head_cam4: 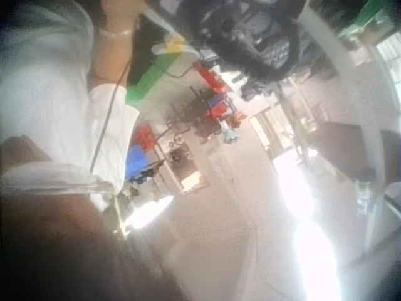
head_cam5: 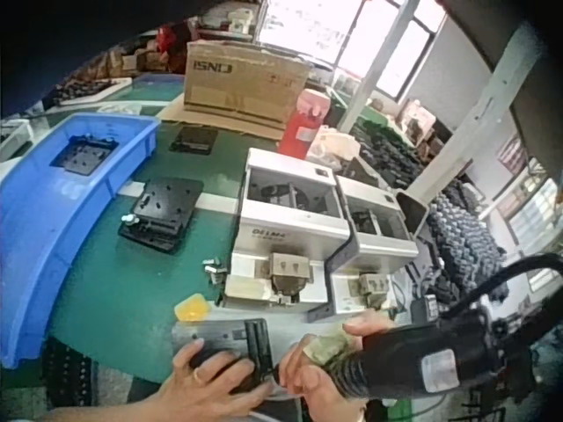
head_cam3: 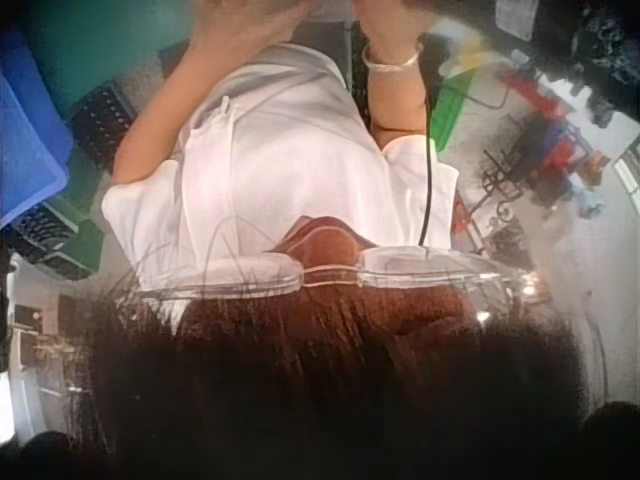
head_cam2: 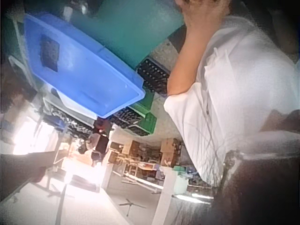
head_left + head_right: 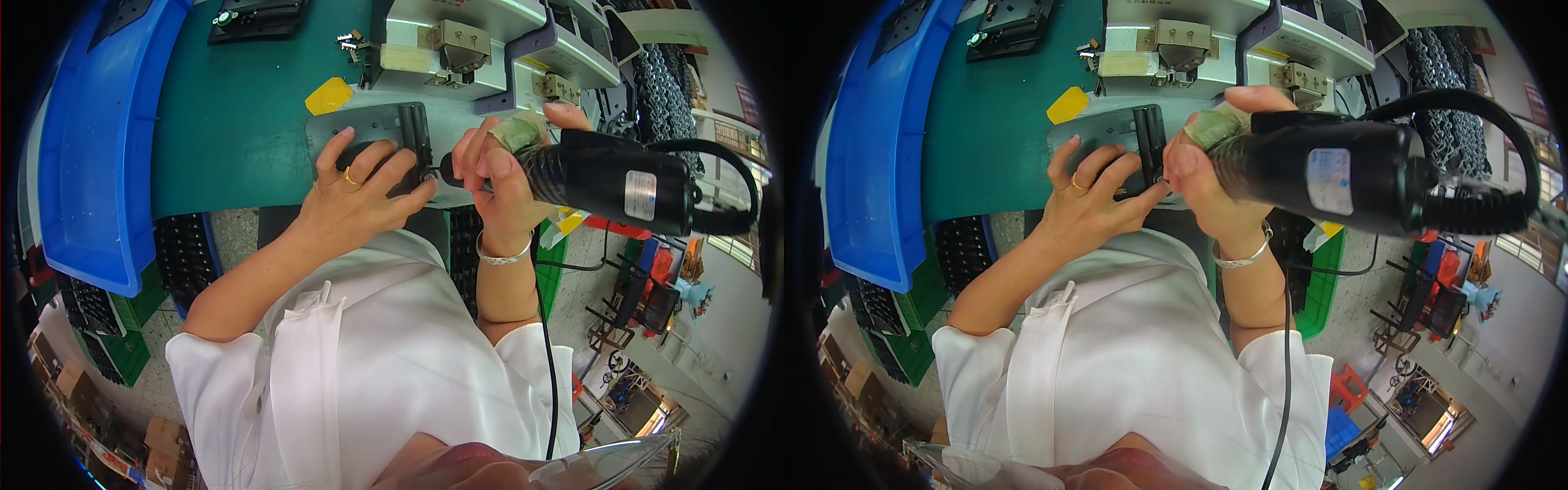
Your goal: Assembling small electronic housing components using a precision electric screwdriver.
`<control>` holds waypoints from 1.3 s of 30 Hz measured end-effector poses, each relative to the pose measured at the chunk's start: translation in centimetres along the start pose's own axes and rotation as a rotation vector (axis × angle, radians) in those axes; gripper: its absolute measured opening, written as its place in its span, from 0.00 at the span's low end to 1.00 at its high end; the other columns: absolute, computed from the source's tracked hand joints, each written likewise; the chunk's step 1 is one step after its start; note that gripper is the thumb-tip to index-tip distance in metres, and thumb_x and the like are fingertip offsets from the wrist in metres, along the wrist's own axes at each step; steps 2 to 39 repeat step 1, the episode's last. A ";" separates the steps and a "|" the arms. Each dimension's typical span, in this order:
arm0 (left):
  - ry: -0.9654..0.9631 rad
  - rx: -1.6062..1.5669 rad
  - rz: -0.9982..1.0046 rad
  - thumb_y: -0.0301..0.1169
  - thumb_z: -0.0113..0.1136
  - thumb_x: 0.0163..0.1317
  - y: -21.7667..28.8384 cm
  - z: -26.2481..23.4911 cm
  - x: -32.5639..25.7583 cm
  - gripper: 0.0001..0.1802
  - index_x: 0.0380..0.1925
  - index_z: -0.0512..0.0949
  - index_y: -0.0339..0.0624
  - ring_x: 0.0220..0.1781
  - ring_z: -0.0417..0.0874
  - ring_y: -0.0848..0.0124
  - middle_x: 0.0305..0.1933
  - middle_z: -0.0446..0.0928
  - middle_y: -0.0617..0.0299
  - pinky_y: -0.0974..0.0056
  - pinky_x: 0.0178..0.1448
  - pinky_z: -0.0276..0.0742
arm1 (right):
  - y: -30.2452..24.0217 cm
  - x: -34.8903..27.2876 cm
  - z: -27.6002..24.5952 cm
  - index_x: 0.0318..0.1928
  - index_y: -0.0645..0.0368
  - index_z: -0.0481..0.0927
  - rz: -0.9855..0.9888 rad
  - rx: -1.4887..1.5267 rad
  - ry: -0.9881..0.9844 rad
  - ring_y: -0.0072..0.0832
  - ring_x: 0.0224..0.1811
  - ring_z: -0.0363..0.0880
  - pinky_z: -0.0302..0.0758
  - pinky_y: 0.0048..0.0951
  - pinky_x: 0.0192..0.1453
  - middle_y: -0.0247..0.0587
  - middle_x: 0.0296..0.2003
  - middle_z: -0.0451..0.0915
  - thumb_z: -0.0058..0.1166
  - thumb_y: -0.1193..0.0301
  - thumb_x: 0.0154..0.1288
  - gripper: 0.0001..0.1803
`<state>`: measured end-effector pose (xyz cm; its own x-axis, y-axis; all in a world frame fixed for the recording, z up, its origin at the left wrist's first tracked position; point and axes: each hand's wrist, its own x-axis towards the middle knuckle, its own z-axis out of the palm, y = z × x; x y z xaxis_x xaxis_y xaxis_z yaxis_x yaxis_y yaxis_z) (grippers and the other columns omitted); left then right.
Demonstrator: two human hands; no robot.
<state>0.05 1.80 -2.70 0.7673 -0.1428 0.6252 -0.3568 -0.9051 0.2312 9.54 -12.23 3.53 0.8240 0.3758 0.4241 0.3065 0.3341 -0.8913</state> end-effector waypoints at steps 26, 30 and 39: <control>-0.007 -0.012 -0.002 0.35 0.67 0.39 0.0 0.0 0.0 0.21 0.37 0.76 0.70 0.54 0.70 0.75 0.46 0.70 0.74 0.47 0.70 0.49 | 0.2 -0.1 -0.1 0.60 0.49 0.56 -0.011 -0.044 -0.028 0.26 0.13 0.64 0.66 0.29 0.20 0.39 0.14 0.67 0.57 0.72 0.63 0.29; -0.007 -0.012 -0.002 0.35 0.67 0.39 0.0 0.0 0.0 0.21 0.37 0.76 0.70 0.54 0.70 0.75 0.46 0.70 0.74 0.47 0.70 0.49 | 0.2 -0.1 -0.1 0.60 0.49 0.56 -0.011 -0.044 -0.028 0.26 0.13 0.64 0.66 0.29 0.20 0.39 0.14 0.67 0.57 0.72 0.63 0.29; -0.007 -0.012 -0.002 0.35 0.67 0.39 0.0 0.0 0.0 0.21 0.37 0.76 0.70 0.54 0.70 0.75 0.46 0.70 0.74 0.47 0.70 0.49 | 0.2 -0.1 -0.1 0.60 0.49 0.56 -0.011 -0.044 -0.028 0.26 0.13 0.64 0.66 0.29 0.20 0.39 0.14 0.67 0.57 0.72 0.63 0.29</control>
